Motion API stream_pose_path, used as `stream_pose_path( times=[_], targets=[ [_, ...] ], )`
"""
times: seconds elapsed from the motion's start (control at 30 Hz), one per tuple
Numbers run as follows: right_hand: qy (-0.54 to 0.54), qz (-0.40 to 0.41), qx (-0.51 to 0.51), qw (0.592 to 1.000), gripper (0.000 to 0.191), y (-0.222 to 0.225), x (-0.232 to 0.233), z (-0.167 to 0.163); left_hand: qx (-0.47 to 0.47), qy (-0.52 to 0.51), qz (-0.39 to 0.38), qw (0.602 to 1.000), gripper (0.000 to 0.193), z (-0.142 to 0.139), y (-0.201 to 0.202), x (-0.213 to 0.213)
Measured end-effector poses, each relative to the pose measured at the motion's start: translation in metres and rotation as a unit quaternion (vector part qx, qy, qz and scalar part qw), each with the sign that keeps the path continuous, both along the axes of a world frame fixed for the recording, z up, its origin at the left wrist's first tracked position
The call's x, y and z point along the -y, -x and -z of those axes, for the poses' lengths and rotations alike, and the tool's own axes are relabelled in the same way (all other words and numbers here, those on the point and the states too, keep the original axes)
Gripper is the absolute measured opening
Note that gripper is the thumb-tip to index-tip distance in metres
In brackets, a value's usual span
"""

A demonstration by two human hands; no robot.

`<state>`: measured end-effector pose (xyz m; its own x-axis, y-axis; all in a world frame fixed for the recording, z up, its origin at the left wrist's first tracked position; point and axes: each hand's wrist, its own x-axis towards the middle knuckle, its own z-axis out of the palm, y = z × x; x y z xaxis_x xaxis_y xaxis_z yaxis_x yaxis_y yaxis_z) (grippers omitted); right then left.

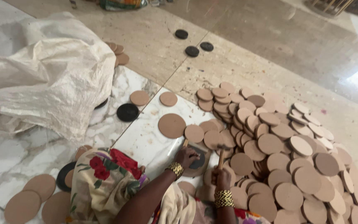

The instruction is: The person sits on the floor and repeatedly places a black circular pad onto a light brown circular disc, then uses a hammer to tap a small metal piece into the center of the pad. The person continues this process with multiple discs and pads, stacking the finished items nearby.

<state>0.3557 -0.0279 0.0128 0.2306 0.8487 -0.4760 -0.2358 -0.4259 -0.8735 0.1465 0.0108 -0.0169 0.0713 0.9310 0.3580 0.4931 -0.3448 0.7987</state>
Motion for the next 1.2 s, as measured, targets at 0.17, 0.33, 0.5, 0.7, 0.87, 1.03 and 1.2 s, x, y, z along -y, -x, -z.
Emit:
stream_pose_path(
  times=[0.17, 0.33, 0.5, 0.7, 0.87, 1.03, 1.2],
  targets=[
    [-0.080, -0.046, 0.244, 0.965, 0.036, 0.005, 0.040, -0.033, 0.022, 0.006, -0.003, 1.000, 0.014, 0.004, -0.002, 0.003],
    [-0.092, -0.100, 0.280, 0.950, 0.033, 0.015, 0.083, -0.067, 0.014, -0.002, -0.007, 1.000, 0.016, 0.003, -0.003, 0.001],
    [-0.169, -0.127, 0.341, 0.916, 0.044, 0.026, 0.097, -0.079, 0.016, 0.018, -0.014, 1.000, 0.015, 0.004, -0.006, 0.000],
    [-0.174, -0.142, 0.326, 0.919, 0.044, 0.036, 0.091, -0.079, -0.019, 0.015, -0.018, 1.000, 0.020, 0.006, -0.005, -0.001],
    [-0.218, -0.124, 0.341, 0.906, 0.044, 0.042, 0.090, -0.098, -0.013, 0.026, -0.023, 0.999, 0.020, 0.003, -0.006, 0.001],
    [-0.364, -0.018, 0.372, 0.854, 0.042, 0.041, 0.096, -0.123, 0.016, 0.039, -0.011, 0.999, 0.017, 0.000, -0.004, 0.003],
    [-0.245, -0.138, 0.534, 0.797, 0.046, 0.048, 0.095, -0.113, 0.007, 0.027, -0.019, 0.999, 0.016, 0.003, -0.006, 0.001]
  ],
)
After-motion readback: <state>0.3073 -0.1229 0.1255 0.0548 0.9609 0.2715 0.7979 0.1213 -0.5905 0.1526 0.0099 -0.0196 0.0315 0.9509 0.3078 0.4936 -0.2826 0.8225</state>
